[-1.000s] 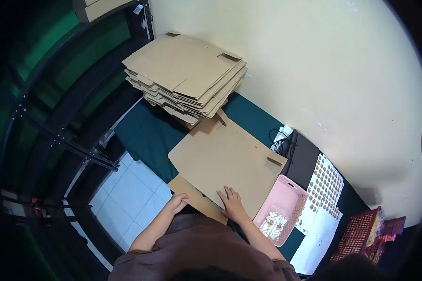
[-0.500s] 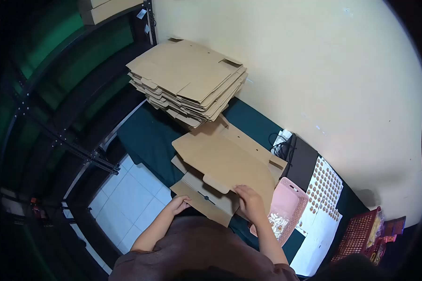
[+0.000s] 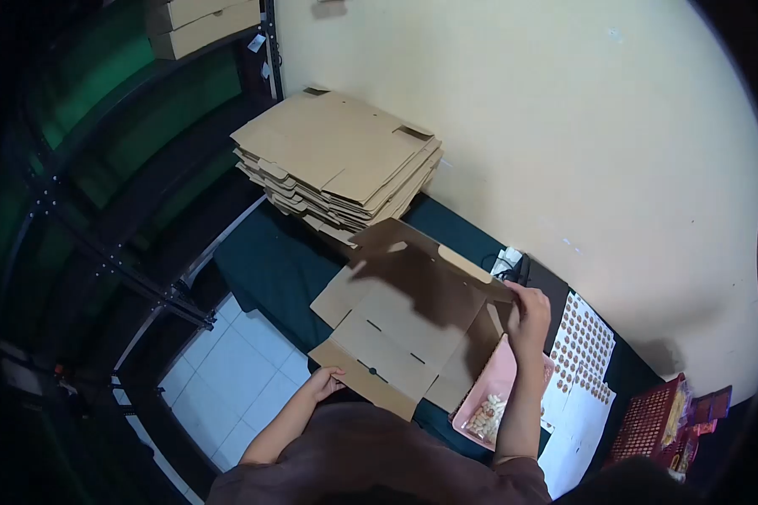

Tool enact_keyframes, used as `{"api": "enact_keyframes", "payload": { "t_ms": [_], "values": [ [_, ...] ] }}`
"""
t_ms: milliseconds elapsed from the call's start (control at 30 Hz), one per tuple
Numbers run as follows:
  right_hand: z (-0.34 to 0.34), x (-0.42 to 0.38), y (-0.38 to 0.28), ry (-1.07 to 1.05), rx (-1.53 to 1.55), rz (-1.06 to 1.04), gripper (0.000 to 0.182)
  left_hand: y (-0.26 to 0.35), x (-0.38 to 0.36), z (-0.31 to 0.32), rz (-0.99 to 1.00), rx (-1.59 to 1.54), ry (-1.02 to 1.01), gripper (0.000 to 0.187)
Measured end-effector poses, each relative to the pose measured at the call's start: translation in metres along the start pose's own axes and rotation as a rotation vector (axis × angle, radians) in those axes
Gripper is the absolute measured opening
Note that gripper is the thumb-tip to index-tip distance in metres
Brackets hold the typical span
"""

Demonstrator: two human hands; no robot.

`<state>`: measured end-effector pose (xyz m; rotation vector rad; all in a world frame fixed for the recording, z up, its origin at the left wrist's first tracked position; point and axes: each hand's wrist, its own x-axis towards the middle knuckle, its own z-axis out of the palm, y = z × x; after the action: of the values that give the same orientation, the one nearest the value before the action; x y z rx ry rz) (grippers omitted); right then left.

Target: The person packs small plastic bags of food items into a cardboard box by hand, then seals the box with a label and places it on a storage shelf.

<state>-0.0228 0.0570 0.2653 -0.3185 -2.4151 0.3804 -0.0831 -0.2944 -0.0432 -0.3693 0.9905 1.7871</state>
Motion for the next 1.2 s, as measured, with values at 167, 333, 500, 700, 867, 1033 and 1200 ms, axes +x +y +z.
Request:
{"api": "enact_keyframes", "payload": {
  "t_ms": [167,333,500,700,867,1033,1200],
  "values": [
    [-0.013,0.028,0.038,0.189,-0.023,0.094,0.026,0.000,-0.010,0.004,0.019,-0.016,0.027,0.032],
    [-0.007,0.078,0.099,0.266,-0.140,0.144,0.018,-0.003,0.003,-0.007,0.001,-0.081,0.003,0.033],
    [0.002,0.118,0.125,0.256,-0.096,0.335,0.016,-0.005,0.007,-0.009,-0.002,-0.042,0.017,0.033],
    [0.037,0.144,0.138,0.170,-0.297,0.243,0.015,-0.007,0.013,-0.009,0.004,-0.032,0.053,0.030],
    [0.103,0.124,0.157,0.079,-0.272,0.111,0.051,-0.004,0.011,0.006,-0.012,-0.021,0.053,0.030],
    [0.181,0.039,0.169,-0.157,-0.123,0.285,0.065,-0.008,0.016,0.011,-0.090,0.057,0.128,0.032],
    [0.209,-0.096,0.114,-0.307,0.079,0.154,0.029,0.007,0.021,0.010,0.136,0.133,0.334,0.050]
  ]
}}
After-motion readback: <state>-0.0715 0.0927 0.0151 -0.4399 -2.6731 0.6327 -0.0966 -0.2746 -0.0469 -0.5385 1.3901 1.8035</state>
